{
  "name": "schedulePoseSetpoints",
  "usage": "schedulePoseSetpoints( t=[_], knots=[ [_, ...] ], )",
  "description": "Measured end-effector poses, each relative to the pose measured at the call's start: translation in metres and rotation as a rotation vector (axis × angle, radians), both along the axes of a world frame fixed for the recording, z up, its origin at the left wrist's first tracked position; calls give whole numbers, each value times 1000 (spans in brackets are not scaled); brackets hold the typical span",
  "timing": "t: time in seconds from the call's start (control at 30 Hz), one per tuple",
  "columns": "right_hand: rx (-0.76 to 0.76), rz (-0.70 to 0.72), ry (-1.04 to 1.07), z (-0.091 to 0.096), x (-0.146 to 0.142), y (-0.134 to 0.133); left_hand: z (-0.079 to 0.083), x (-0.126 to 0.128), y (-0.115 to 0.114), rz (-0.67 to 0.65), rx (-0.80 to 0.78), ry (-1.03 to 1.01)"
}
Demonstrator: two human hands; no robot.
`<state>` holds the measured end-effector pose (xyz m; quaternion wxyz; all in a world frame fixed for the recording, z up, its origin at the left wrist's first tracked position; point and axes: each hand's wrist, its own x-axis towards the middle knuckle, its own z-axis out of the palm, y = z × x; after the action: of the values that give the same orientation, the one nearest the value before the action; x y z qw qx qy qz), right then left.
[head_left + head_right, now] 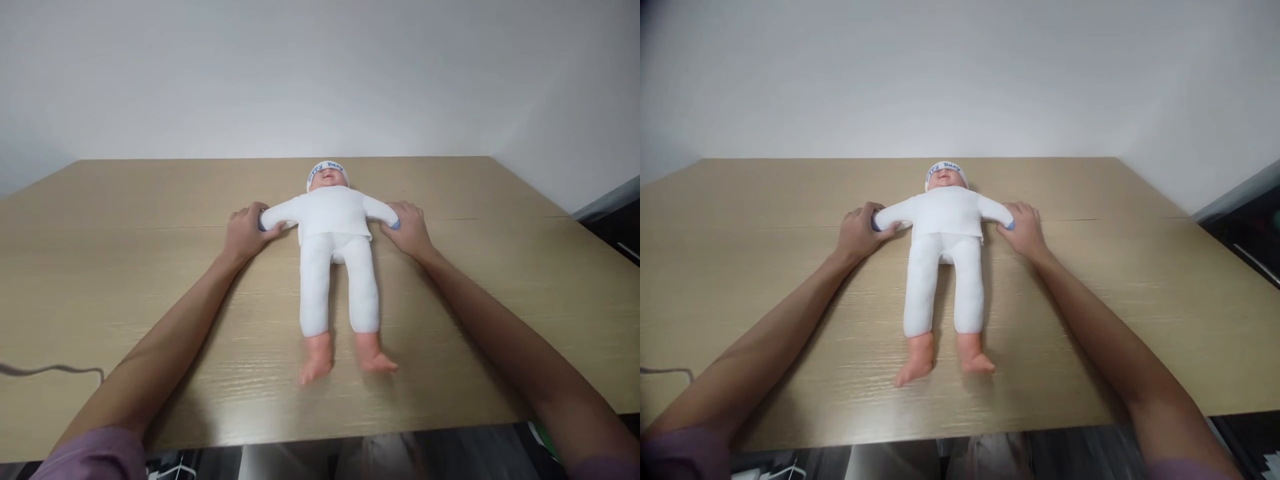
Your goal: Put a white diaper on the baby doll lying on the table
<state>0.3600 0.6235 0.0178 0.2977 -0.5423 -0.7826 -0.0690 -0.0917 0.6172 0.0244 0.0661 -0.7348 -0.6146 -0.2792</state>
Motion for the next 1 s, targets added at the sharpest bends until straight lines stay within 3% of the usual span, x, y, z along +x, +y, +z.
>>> schedulePoseSetpoints(
  t=[0.2,0.53,1.0],
  knots=[
    [23,-7,52,-5,4,19,-1,-5,6,-31,36,-55],
    [-103,-5,24,-20,16,32,-1,-5,4,40,-50,5],
    [-162,45,40,-17,15,33,-3,-7,6,47,-85,-73]
  ],
)
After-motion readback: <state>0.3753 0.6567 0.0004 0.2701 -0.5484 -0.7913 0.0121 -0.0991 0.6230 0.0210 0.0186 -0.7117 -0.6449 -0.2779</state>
